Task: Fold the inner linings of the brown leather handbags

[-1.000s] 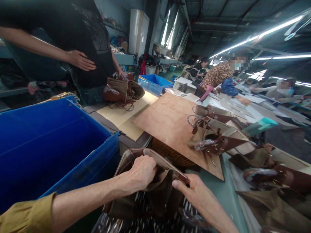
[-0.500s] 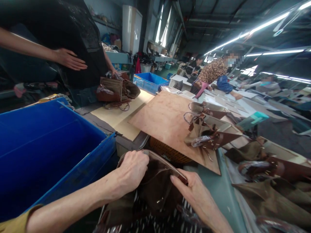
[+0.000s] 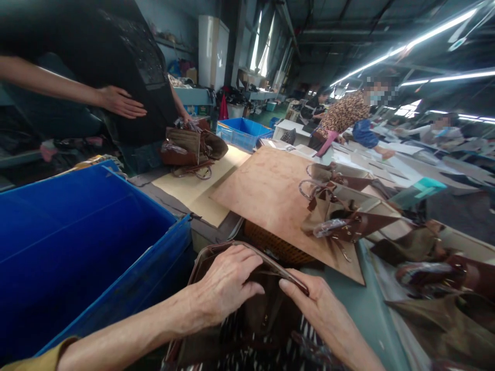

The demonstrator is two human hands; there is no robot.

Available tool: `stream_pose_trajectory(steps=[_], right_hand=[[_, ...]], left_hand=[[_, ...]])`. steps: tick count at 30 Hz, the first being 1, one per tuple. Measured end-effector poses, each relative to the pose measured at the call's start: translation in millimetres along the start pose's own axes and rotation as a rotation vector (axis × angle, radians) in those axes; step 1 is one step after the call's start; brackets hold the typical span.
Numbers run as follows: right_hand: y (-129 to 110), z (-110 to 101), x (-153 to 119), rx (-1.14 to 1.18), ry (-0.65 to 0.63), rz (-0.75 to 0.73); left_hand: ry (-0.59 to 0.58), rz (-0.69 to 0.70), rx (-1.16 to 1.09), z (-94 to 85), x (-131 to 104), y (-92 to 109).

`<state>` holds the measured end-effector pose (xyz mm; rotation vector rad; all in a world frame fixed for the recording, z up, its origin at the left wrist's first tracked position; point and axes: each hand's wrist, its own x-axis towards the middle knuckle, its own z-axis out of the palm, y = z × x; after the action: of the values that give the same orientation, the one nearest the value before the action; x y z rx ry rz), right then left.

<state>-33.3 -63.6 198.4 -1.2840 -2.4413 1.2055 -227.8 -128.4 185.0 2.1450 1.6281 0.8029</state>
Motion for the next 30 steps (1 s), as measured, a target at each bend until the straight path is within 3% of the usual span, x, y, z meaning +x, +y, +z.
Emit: stream_pose_trajectory(steps=[5,11,14,20,26,30], right_hand=[[9.2,-3.9,2.9,0.054,-0.039,0.003],[9.6,-7.3,-0.2,0.055,0.002,0.042],[9.8,-8.0,-0.2,0.081,0.003,0.044],[12.6,-20.9,-3.8,0.254,-0.06,0.005],[9.5,-44.0,-20.9,0.395,-0.257,-0.01],[24.6,-39.0,-18.5,0.426,-0.264,0.06]], left_hand=[[-0.026,-0.054,0.063,15.4,3.3,-12.6],[0.022,-0.13,0.317,-0.9,5.2,-7.9],[0.051,-0.105,0.248,-8.8,13.9,-19.7],[-0.251,0.073,0.0,-14.1,28.5,-41.9],[-0.336,0.08,-0.083,-30.8,18.9,-21.0],[-0.342,0.001,-0.012,-14.1,18.1,-17.2]])
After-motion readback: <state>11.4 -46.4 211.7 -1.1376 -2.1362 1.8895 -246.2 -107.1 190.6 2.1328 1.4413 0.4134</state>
